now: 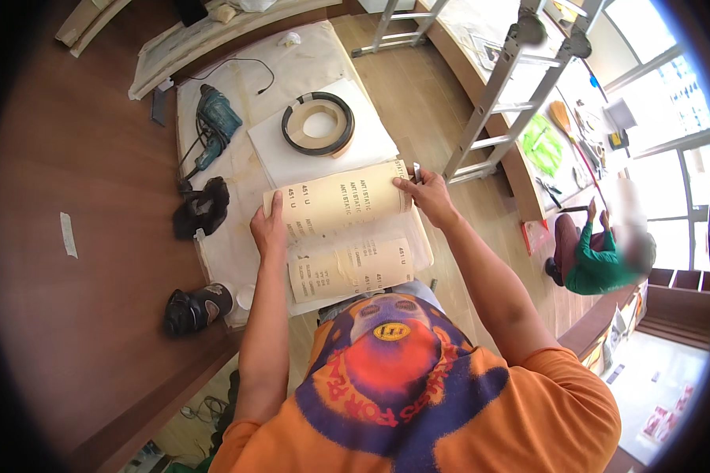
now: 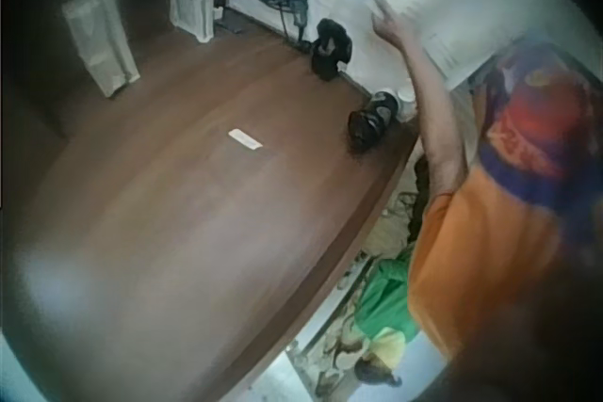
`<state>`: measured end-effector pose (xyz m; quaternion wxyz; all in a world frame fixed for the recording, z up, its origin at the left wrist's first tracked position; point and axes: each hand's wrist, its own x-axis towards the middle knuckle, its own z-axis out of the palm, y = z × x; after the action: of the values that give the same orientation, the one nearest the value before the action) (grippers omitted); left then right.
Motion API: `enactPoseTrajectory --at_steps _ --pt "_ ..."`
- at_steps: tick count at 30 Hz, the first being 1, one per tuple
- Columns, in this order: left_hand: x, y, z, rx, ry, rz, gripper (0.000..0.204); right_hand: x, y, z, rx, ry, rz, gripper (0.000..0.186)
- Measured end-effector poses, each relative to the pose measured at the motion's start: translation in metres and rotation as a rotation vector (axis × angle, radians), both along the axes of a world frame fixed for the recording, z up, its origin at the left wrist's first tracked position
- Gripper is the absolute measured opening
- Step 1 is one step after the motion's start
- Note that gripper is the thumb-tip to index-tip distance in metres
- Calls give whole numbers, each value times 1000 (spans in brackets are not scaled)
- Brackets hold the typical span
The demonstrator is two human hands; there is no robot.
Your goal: The person unrolls a roll of black material on a table, uses a utility knife to cut a rectangular piece, and then trims the edges. The person also briefly walks to a sink area and interacts with a faucet before returning to the table to continue cutting.
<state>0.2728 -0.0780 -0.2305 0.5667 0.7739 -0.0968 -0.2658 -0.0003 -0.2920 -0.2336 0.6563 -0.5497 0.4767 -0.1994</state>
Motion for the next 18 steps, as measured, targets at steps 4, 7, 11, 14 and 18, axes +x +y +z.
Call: enactPoseTrajectory --at_steps 4,7,11,14,18 --pt "-25 32 2 -369 38 4 34 -22 4 19 -97 77 132 35" --pt "-24 77 -11 -155 17 -151 27 -50 10 -19 -150 -51 259 29" --pt "-28 107 -29 91 22 -285 33 -65 20 -48 -181 -3 346 24" --pt "-44 100 -16 34 -6 -317 34 -86 25 -77 -117 10 365 25" --pt "-39 101 -12 71 -31 -364 31 -78 30 -46 -213 60 387 27"
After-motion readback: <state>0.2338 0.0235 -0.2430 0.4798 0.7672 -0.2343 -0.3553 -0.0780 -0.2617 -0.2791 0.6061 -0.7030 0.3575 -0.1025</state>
